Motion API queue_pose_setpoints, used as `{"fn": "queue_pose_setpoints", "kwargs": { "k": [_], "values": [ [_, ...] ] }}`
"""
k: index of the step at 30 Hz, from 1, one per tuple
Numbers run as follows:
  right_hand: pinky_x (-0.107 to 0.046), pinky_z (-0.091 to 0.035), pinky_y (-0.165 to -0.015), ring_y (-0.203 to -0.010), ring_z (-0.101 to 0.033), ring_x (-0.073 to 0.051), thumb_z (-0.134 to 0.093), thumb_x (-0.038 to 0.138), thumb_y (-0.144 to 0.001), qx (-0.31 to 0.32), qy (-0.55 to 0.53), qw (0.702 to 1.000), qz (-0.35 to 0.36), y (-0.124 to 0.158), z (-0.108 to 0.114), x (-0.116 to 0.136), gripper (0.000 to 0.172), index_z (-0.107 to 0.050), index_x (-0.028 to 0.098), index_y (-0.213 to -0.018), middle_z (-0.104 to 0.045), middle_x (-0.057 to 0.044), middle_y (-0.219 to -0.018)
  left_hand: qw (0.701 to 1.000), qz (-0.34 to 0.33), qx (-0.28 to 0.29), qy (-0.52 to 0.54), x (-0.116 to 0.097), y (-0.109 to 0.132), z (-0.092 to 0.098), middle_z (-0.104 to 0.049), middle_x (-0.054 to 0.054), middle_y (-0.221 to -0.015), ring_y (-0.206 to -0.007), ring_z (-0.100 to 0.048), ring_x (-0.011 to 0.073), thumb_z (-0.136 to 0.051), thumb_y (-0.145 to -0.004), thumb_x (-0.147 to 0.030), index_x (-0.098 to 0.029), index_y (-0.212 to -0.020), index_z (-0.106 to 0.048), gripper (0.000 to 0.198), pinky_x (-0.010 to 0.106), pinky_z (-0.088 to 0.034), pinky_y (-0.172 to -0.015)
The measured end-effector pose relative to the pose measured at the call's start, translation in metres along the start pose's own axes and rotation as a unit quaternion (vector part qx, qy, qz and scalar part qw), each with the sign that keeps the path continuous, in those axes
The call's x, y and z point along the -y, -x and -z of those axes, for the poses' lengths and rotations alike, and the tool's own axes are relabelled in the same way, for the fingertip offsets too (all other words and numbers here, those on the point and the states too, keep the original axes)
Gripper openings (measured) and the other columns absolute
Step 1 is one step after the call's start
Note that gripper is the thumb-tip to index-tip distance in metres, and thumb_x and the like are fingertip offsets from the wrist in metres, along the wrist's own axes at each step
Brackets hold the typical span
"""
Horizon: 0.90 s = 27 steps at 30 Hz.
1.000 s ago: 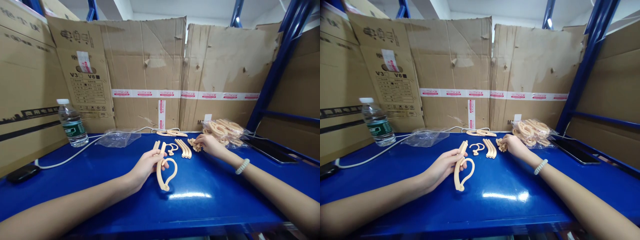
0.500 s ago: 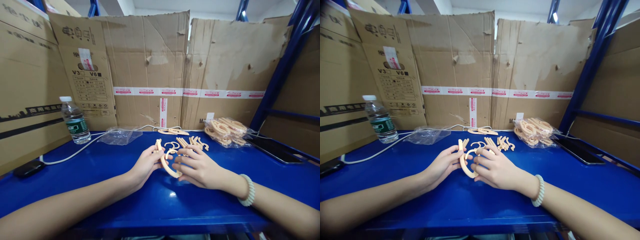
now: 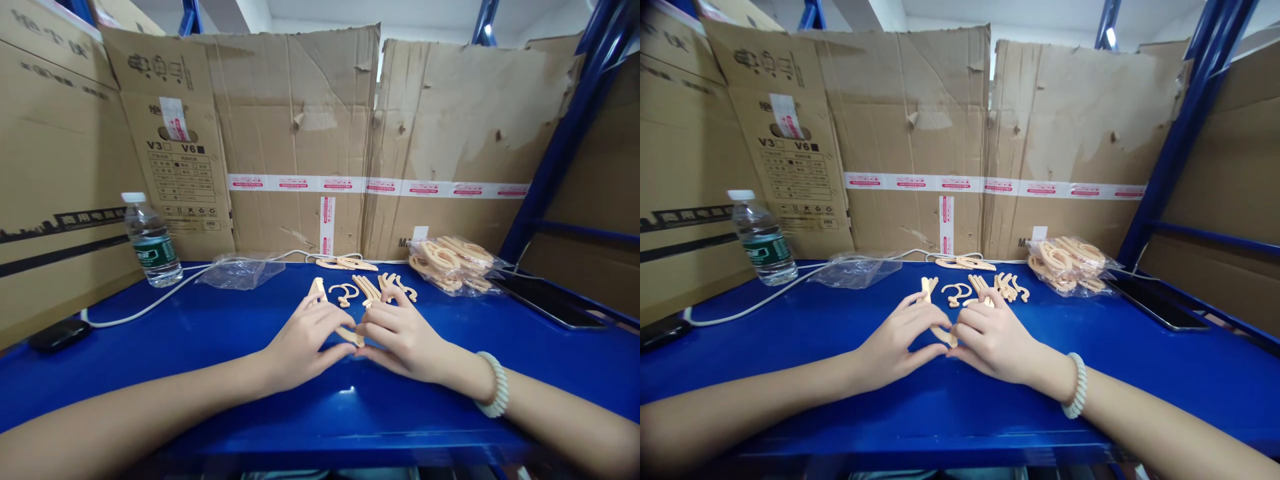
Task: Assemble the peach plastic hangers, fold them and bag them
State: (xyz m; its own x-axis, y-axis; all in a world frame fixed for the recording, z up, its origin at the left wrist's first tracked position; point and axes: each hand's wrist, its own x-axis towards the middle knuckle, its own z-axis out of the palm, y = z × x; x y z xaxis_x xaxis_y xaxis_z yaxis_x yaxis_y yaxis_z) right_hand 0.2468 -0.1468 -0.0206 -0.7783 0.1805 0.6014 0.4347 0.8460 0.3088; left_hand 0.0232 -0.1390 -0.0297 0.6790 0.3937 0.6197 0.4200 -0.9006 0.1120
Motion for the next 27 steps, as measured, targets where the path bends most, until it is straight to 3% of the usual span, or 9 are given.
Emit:
{"fn": "queue_pose_setpoints", "kwargs": {
  "k": [2,5,10,13,17,21,24,27],
  "values": [
    [-0.041,-0.032,-0.088,-0.066,-0.051,-0.015,-0.043,0.032,-0.1,0.001,0.013,1.0,0.008,0.0,-0.001,0.001,0.027,-0.059,0.016,-0.086,-0.061,-0.001,-0.072,1.0,-0.015,0.011,-0.025,-0.001,0.001,-0.003,-0.07,0.001,-0.093,-0.09,-0.064,0.0176,-0.055,-0.094,-0.025,-0.019,-0.096,-0.057,0.006,0.045,-0.027,-0.107],
    [-0.041,-0.031,-0.087,-0.067,-0.05,-0.016,-0.044,0.033,-0.1,-0.001,0.02,1.0,0.007,0.001,-0.002,0.002,0.027,-0.061,0.016,-0.087,-0.058,0.0,-0.068,0.995,-0.047,0.038,-0.077,-0.001,0.0,-0.003,-0.069,0.002,-0.086,-0.08,-0.063,0.0184,-0.046,-0.097,-0.023,-0.018,-0.09,-0.056,0.013,0.046,-0.031,-0.103],
    [-0.041,-0.029,-0.087,-0.071,-0.051,-0.017,-0.047,0.037,-0.098,0.012,-0.038,0.998,-0.04,0.004,-0.005,0.005,0.028,-0.062,0.017,-0.086,-0.058,-0.001,-0.071,0.984,-0.047,0.13,-0.109,-0.003,-0.002,0.001,-0.067,0.006,-0.078,-0.069,-0.062,0.0204,-0.041,-0.097,-0.023,-0.017,-0.085,-0.055,0.02,0.036,-0.042,-0.077],
    [-0.04,-0.031,-0.085,-0.071,-0.052,-0.016,-0.049,0.041,-0.097,0.019,-0.103,0.991,-0.083,0.004,-0.007,0.007,0.029,-0.063,0.018,-0.088,-0.059,-0.001,-0.071,0.987,-0.046,0.121,-0.098,-0.002,-0.002,0.002,-0.068,0.007,-0.077,-0.068,-0.061,0.0212,-0.041,-0.096,-0.022,-0.017,-0.085,-0.056,0.02,0.034,-0.04,-0.069],
    [-0.036,-0.036,-0.077,-0.067,-0.053,-0.016,-0.057,0.044,-0.093,-0.014,-0.196,0.971,-0.133,-0.001,-0.007,0.007,0.028,-0.067,0.018,-0.087,-0.06,0.0,-0.068,0.987,-0.08,0.097,-0.096,0.002,-0.004,0.008,-0.069,0.009,-0.076,-0.07,-0.061,0.0221,-0.04,-0.093,-0.016,-0.017,-0.085,-0.06,0.021,0.036,-0.038,-0.072],
    [-0.03,-0.039,-0.065,-0.064,-0.055,-0.015,-0.061,0.042,-0.09,-0.057,-0.264,0.93,-0.251,-0.002,-0.008,-0.008,0.026,-0.068,0.018,-0.084,-0.064,0.0,-0.069,0.993,-0.061,0.074,-0.064,0.013,-0.012,0.028,-0.072,0.005,-0.082,-0.075,-0.062,0.0201,-0.041,-0.094,-0.015,-0.021,-0.084,-0.063,0.025,0.037,-0.035,-0.083],
    [-0.035,-0.04,-0.078,-0.079,-0.057,-0.019,-0.064,0.038,-0.089,-0.049,-0.19,0.947,-0.254,0.001,-0.011,-0.026,0.018,-0.068,0.02,-0.088,-0.066,-0.002,-0.08,0.994,-0.045,0.091,-0.049,0.029,-0.019,0.044,-0.071,0.004,-0.084,-0.077,-0.061,0.0194,-0.045,-0.096,-0.021,-0.022,-0.09,-0.064,0.019,0.038,-0.034,-0.09],
    [-0.044,-0.034,-0.091,-0.099,-0.056,-0.023,-0.063,0.03,-0.09,0.001,-0.138,0.959,-0.248,0.002,-0.018,-0.042,0.009,-0.067,0.022,-0.094,-0.068,-0.005,-0.096,0.985,-0.047,0.141,-0.086,0.05,-0.021,0.052,-0.069,0.006,-0.091,-0.086,-0.06,0.0218,-0.045,-0.097,-0.023,-0.02,-0.096,-0.062,0.017,0.038,-0.035,-0.091]
  ]
}}
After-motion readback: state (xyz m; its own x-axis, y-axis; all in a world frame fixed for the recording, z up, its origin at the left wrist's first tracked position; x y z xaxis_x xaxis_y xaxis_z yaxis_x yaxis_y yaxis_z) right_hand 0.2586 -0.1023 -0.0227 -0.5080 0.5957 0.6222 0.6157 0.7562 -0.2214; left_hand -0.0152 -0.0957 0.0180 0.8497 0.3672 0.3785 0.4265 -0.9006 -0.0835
